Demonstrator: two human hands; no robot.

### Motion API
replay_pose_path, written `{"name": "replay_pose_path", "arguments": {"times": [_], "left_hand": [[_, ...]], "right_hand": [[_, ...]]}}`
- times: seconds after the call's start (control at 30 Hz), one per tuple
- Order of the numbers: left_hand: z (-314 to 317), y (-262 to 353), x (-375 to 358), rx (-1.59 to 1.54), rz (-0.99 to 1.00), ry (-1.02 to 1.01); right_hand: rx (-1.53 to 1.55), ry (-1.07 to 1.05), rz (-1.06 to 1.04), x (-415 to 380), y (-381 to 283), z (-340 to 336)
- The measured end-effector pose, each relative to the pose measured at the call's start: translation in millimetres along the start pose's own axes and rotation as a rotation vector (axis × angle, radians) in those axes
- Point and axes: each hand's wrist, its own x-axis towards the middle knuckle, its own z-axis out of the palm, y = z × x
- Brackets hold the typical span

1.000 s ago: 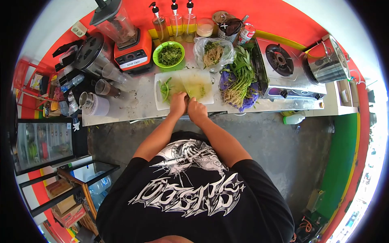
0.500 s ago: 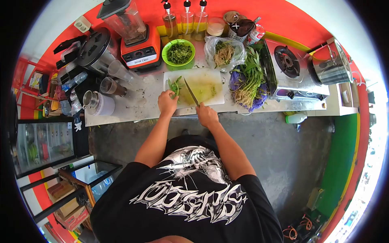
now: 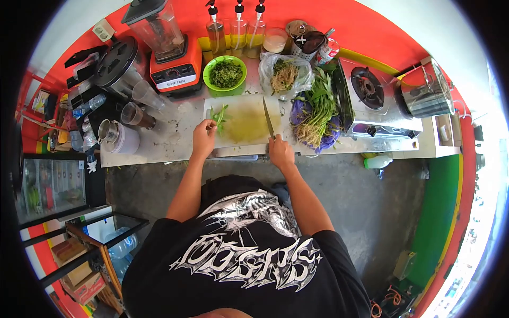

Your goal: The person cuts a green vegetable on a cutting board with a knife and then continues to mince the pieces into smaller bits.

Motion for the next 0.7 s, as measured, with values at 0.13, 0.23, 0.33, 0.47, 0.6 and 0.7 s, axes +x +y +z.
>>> {"name": "replay_pose_path", "arguments": {"times": [0.13,0.23,0.33,0.47,0.6,0.7], "left_hand": [[9,3,-13,-0.049,-0.008,0.042],[16,3,-15,0.043,-0.029,0.073],[10,8,-27,0.193,0.028,0.206],[4,14,-22,0.028,0.067,0.187],[24,30,-23,0.042,0.236,0.046],[39,32,-21,0.173,0.337,-0.167]], "right_hand": [[0.129,0.039,-0.114,-8,13,-4],[0.174,-0.013,-0.171,-10,21,-12],[0.207,-0.060,-0.162,-17,27,-15],[0.309,0.005,-0.120,-14,22,-13],[0.329,0.077,-0.189,-20,12,-21],[0.340,0.045,-0.216,-14,10,-24]]}}
